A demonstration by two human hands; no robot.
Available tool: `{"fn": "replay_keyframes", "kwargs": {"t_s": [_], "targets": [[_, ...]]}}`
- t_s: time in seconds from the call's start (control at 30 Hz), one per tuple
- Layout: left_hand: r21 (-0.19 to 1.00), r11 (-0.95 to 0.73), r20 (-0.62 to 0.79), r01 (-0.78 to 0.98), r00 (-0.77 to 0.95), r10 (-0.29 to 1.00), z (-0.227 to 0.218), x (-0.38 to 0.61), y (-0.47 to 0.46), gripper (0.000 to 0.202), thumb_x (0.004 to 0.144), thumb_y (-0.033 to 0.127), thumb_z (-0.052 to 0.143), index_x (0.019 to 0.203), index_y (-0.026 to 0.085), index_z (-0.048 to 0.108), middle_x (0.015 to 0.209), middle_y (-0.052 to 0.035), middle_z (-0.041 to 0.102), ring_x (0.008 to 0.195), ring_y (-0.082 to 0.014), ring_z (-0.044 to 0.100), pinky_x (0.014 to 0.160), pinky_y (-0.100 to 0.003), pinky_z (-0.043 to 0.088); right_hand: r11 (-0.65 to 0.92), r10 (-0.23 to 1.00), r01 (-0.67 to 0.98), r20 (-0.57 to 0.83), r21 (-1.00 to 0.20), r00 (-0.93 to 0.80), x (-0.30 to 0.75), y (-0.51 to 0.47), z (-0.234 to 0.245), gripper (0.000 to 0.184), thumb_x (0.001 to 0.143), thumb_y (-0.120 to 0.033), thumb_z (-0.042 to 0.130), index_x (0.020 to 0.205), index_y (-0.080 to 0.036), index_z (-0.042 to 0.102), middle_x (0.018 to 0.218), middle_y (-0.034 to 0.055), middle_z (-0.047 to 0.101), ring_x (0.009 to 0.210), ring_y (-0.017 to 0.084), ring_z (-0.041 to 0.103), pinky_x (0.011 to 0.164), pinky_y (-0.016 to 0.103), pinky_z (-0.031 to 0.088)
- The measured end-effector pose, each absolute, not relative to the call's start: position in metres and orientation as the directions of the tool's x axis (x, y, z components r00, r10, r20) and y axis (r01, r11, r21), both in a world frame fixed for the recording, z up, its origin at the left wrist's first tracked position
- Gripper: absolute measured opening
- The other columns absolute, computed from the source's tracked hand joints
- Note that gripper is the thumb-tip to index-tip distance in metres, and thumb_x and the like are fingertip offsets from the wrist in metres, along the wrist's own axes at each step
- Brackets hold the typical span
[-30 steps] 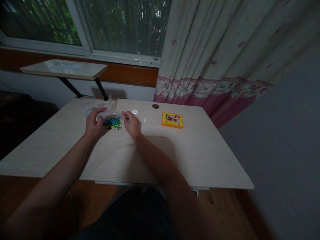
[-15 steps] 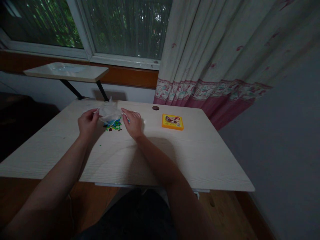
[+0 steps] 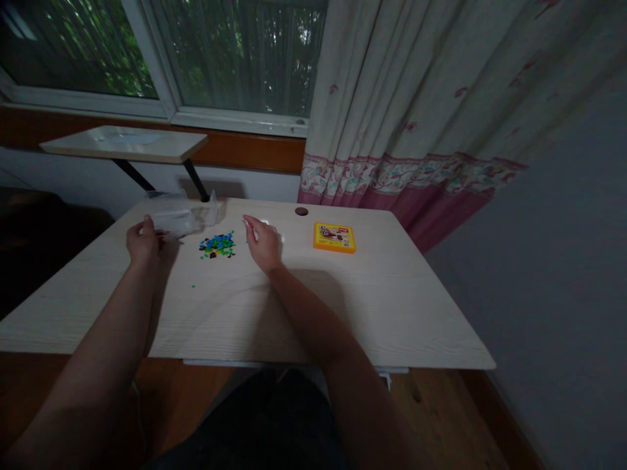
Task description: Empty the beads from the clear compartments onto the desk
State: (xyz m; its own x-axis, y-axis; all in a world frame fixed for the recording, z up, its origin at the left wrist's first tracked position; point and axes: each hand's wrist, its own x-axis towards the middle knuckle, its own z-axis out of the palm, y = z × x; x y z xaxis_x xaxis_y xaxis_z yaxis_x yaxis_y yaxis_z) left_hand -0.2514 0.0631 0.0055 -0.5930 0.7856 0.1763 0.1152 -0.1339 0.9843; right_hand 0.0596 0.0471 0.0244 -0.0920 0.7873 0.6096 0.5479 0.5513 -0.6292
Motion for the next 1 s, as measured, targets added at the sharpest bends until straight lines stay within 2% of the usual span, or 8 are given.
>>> {"fn": "replay_keyframes", "kwargs": {"t_s": [0.07, 0.17, 0.37, 0.5, 0.6, 0.83, 0.93, 1.0], "targets": [[0.997, -0.070, 0.036, -0.023, -0.675, 0.737, 0.011, -0.247, 0.063, 0.041, 0.098, 0.049, 0.050, 0.122, 0.018, 0.039, 0.072, 0.0023, 0.060, 0.053, -0.0101, 0.059, 0.053, -0.024, 0.052, 0.559, 0.783, 0.540, 0.615, -0.629, -0.093, 0.059, 0.047, 0.024, 0.033, 0.103, -0.033, 0.042, 0.126, -0.025, 0.065, 0.126, 0.0040, 0.070, 0.115, 0.018, 0.066, 0.107, 0.036, 0.048], [0.988, -0.107, -0.001, -0.110, -0.701, 0.713, 0.019, -0.238, 0.061, 0.036, 0.100, 0.041, 0.052, 0.122, 0.015, 0.039, 0.073, 0.0017, 0.061, 0.061, -0.0116, 0.066, 0.062, -0.027, 0.058, 0.579, 0.773, 0.514, 0.626, -0.632, -0.101, 0.059, 0.048, 0.022, 0.032, 0.103, -0.034, 0.043, 0.125, -0.026, 0.065, 0.124, 0.0023, 0.071, 0.114, 0.017, 0.067, 0.107, 0.035, 0.049], [0.992, -0.093, 0.125, 0.085, -0.710, 0.692, 0.018, -0.234, 0.059, 0.045, 0.086, 0.022, 0.072, 0.123, 0.016, 0.047, 0.084, -0.0003, 0.060, 0.061, -0.0110, 0.065, 0.060, -0.025, 0.058, 0.581, 0.777, 0.506, 0.621, -0.638, -0.109, 0.059, 0.050, 0.020, 0.032, 0.103, -0.034, 0.043, 0.126, -0.030, 0.064, 0.125, 0.0009, 0.071, 0.117, 0.017, 0.066, 0.107, 0.034, 0.049], [0.927, 0.034, 0.252, 0.374, -0.688, 0.681, 0.012, -0.241, 0.057, 0.063, 0.079, 0.034, 0.077, 0.131, 0.015, 0.049, 0.078, 0.0009, 0.058, 0.057, -0.0132, 0.062, 0.058, -0.028, 0.055, 0.576, 0.784, 0.506, 0.610, -0.643, -0.118, 0.060, 0.049, 0.022, 0.032, 0.103, -0.032, 0.043, 0.127, -0.029, 0.063, 0.127, 0.0006, 0.070, 0.118, 0.017, 0.065, 0.107, 0.034, 0.048], [0.826, 0.142, 0.334, 0.545, -0.676, 0.657, 0.010, -0.244, 0.054, 0.068, 0.074, 0.043, 0.080, 0.130, 0.015, 0.053, 0.067, 0.0037, 0.055, 0.064, -0.0192, 0.063, 0.070, -0.035, 0.054, 0.546, 0.810, 0.524, 0.572, -0.654, -0.130, 0.060, 0.046, 0.025, 0.033, 0.103, -0.031, 0.042, 0.129, -0.029, 0.062, 0.130, 0.0007, 0.068, 0.120, 0.016, 0.064, 0.108, 0.034, 0.047], [0.771, 0.182, 0.362, 0.610, -0.655, 0.663, 0.015, -0.238, 0.048, 0.075, 0.075, 0.043, 0.078, 0.137, 0.015, 0.046, 0.073, -0.0013, 0.059, 0.087, -0.0291, 0.066, 0.085, -0.046, 0.051, 0.469, 0.832, 0.623, 0.550, -0.625, -0.075, 0.079, 0.066, 0.032, 0.036, 0.098, -0.022, 0.043, 0.129, -0.025, 0.062, 0.132, 0.0044, 0.066, 0.124, 0.017, 0.059, 0.112, 0.036, 0.042], [0.765, 0.190, 0.367, 0.615, -0.659, 0.657, 0.017, -0.236, 0.047, 0.080, 0.077, 0.049, 0.074, 0.142, 0.015, 0.042, 0.078, -0.0044, 0.061, 0.090, -0.0317, 0.066, 0.086, -0.050, 0.050, 0.349, 0.858, 0.716, 0.513, -0.605, 0.015, 0.110, 0.085, 0.038, 0.034, 0.092, -0.024, 0.050, 0.122, -0.024, 0.066, 0.138, 0.0074, 0.059, 0.129, 0.020, 0.053, 0.114, 0.039, 0.040], [0.765, 0.199, 0.354, 0.613, -0.659, 0.664, 0.017, -0.235, 0.046, 0.081, 0.077, 0.050, 0.073, 0.143, 0.015, 0.042, 0.080, -0.0060, 0.062, 0.091, -0.0325, 0.065, 0.086, -0.050, 0.049, 0.258, 0.891, 0.771, 0.453, -0.582, 0.044, 0.141, 0.095, 0.043, 0.039, 0.089, -0.030, 0.055, 0.127, -0.024, 0.064, 0.138, 0.0100, 0.058, 0.132, 0.024, 0.050, 0.114, 0.045, 0.040]]}}
